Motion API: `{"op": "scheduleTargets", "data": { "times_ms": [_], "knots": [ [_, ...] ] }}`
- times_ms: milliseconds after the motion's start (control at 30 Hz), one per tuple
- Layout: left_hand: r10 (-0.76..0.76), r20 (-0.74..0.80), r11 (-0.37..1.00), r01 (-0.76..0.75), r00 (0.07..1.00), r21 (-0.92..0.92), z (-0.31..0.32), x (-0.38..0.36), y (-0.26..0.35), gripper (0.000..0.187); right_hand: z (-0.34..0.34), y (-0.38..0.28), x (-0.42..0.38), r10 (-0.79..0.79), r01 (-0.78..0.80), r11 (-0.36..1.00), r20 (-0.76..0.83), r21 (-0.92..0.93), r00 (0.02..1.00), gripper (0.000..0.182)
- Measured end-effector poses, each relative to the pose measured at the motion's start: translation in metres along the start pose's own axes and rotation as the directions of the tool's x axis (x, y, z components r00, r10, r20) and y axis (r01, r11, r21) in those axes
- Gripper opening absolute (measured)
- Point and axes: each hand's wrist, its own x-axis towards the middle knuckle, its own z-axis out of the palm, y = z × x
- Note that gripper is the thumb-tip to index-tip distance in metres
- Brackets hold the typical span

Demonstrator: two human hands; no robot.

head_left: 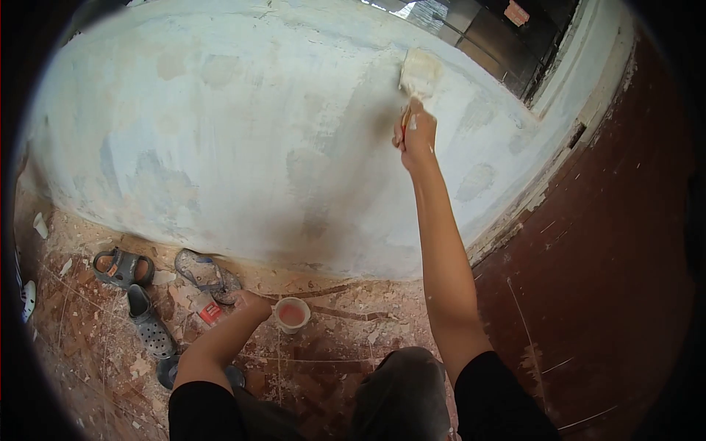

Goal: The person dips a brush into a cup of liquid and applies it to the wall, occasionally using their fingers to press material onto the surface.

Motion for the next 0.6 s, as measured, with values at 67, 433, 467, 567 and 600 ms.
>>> {"op": "scheduleTargets", "data": {
  "times_ms": [67,433,467,567,600],
  "knots": [
    [-0.023,0.006,0.999,0.023,1.000,-0.027,-0.004,-0.003,0.000,0.037,-0.005,0.022,-0.013,-0.006,0.007,1.000,0.082,-0.015,0.997,0.032],
    [-0.038,-0.008,0.998,0.037,0.999,-0.050,0.001,-0.006,-0.010,0.039,-0.020,0.053,-0.094,0.191,-0.182,0.980,0.124,-0.084,0.974,0.037],
    [-0.025,-0.019,0.998,0.024,1.000,-0.057,0.001,-0.006,-0.010,0.039,-0.013,0.045,-0.091,0.192,-0.183,0.980,0.129,-0.082,0.973,0.037],
    [-0.039,-0.015,0.998,0.039,0.999,-0.045,-0.001,-0.004,-0.008,0.039,0.016,0.023,-0.081,0.041,-0.023,0.995,0.191,-0.097,0.981,0.037],
    [-0.040,-0.013,0.998,0.039,0.999,-0.051,-0.001,-0.005,-0.006,0.039,0.029,0.024,-0.076,-0.007,0.024,0.996,0.185,-0.089,0.983,0.037]
  ]
}}
